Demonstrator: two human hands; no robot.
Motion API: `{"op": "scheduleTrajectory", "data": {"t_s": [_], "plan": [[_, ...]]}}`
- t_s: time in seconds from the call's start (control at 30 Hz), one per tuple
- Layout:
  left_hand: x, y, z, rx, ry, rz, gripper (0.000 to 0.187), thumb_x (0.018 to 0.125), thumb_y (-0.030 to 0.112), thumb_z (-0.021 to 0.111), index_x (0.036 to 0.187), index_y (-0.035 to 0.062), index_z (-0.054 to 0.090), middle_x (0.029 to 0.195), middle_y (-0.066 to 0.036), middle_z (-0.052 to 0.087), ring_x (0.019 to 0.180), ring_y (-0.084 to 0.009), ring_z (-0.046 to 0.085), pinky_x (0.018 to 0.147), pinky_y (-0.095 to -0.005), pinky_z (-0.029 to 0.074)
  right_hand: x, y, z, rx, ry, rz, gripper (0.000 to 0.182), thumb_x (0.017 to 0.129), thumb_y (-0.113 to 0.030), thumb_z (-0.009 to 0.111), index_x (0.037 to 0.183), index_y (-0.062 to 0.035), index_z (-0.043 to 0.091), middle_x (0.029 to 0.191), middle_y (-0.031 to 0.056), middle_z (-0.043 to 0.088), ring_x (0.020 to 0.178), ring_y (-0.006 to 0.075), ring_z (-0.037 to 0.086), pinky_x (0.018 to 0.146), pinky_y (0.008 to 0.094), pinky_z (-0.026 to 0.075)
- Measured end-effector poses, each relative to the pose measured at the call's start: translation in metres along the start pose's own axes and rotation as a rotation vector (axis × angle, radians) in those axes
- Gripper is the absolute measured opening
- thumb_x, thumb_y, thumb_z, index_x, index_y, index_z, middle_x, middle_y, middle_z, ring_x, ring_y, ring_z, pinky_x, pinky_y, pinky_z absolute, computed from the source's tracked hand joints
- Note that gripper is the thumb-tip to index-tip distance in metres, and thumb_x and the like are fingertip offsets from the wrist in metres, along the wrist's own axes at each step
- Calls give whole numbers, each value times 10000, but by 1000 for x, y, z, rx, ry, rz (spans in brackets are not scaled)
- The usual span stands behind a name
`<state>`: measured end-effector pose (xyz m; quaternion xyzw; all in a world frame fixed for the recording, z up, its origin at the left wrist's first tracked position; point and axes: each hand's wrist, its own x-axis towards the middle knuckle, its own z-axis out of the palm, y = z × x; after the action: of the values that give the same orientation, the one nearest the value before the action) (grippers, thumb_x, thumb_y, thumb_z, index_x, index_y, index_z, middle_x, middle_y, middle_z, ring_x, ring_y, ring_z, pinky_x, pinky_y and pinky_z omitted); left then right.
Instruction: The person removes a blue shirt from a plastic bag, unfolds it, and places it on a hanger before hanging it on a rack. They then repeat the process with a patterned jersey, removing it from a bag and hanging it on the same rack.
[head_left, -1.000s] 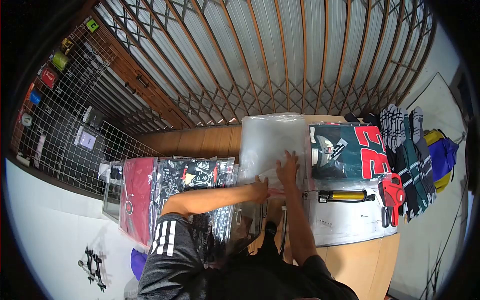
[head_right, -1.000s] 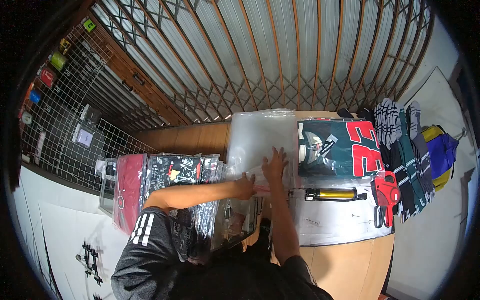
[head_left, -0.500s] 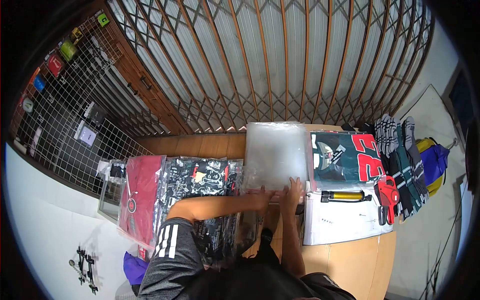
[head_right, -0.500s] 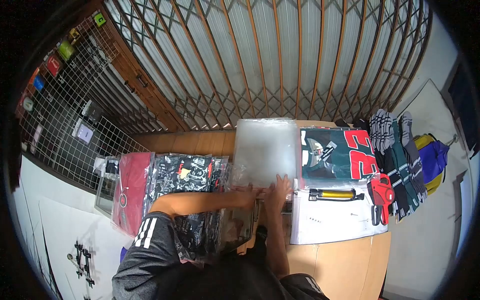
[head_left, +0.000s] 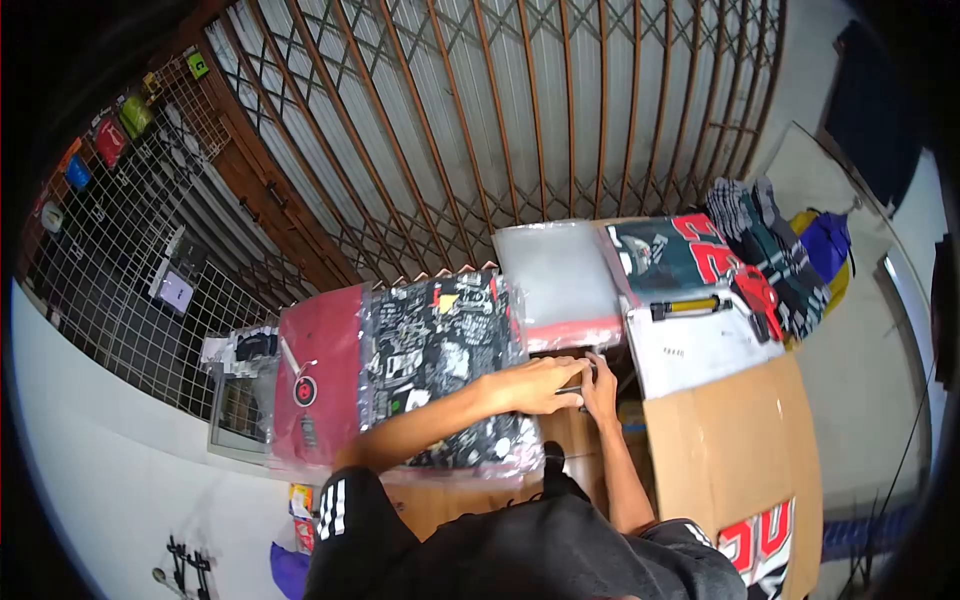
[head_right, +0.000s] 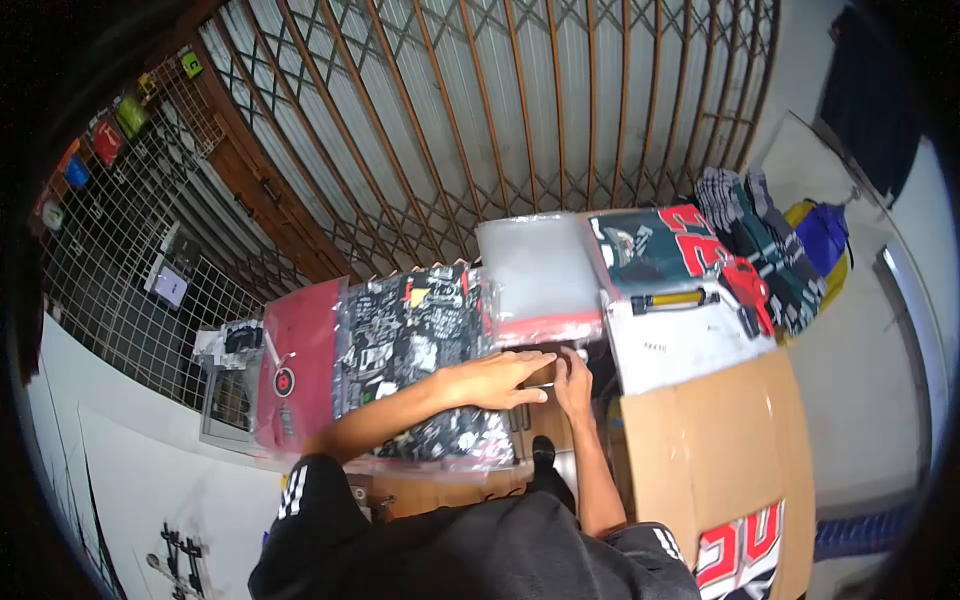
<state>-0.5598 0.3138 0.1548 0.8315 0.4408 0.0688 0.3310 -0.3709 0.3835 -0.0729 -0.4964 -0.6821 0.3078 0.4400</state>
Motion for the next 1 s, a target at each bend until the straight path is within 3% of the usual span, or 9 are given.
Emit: {"op": "scheduleTrajectory", "data": {"t_s": [0.07,0.17,0.27,0.4,0.47,0.63,0.83,0.9,1.0], "plan": [[-55,19,19,-49,118,136,737,1065,411,607,1578,-66,379,1576,-300,478,1417,-467,510,1200,-478,422,-69,0,1,34,-46,146,312,1033,-170,603,1274,10,687,1132,269,752,1065,398,749,925,452,578],[-146,57,42,-292,46,34,699,1049,329,672,1610,21,389,1523,-261,562,1373,-395,591,1156,-447,472,-184,33,10,10,-63,300,286,1023,-162,615,1227,12,715,1076,269,764,1027,396,764,900,448,590],[-216,42,120,-722,148,8,604,1073,180,662,1611,54,416,1472,-172,623,1342,-247,620,1108,-396,507,-295,62,8,-55,-144,384,267,997,-173,662,1164,28,719,983,216,780,954,289,785,869,395,598],[-272,4,238,-924,236,-224,613,1078,254,665,1592,24,425,1426,-208,638,1268,-267,658,1078,-394,525,-383,65,-18,-124,-240,534,259,966,-147,677,1142,38,722,986,212,786,953,279,786,879,380,595],[-286,-14,300,-923,281,-357,616,1075,252,674,1587,12,430,1421,-210,632,1300,-252,635,1082,-376,514,-411,52,-37,-155,-237,651,292,941,-145,685,1164,40,725,1005,214,788,961,276,785,890,368,591],[-291,-20,395,-608,112,-457,790,1020,482,699,1578,-9,432,1426,-315,605,1316,-386,638,1043,-431,546,-474,67,-64,-170,-213,746,383,906,-218,706,1218,1,743,1072,237,781,1026,314,762,950,405,574],[-232,54,410,-367,-109,-275,766,1005,466,709,1534,-40,483,1412,-311,625,1327,-382,627,1083,-438,519,-560,16,-134,-72,-115,896,419,929,-268,674,1241,6,734,1154,255,766,1136,353,737,1009,414,548],[-201,56,439,-198,-84,-75,738,997,443,726,1514,-37,507,1426,-280,634,1273,-400,656,1076,-463,521,-614,13,-162,-19,4,934,416,943,-222,707,1279,23,697,1116,223,775,1055,305,747,951,391,567],[-170,146,425,-80,-101,91,681,992,416,733,1498,4,539,1445,-265,626,1299,-390,645,1102,-470,508,-732,51,-186,29,190,981,424,949,-142,726,1322,43,646,1005,158,770,945,207,719,864,344,574]]}}
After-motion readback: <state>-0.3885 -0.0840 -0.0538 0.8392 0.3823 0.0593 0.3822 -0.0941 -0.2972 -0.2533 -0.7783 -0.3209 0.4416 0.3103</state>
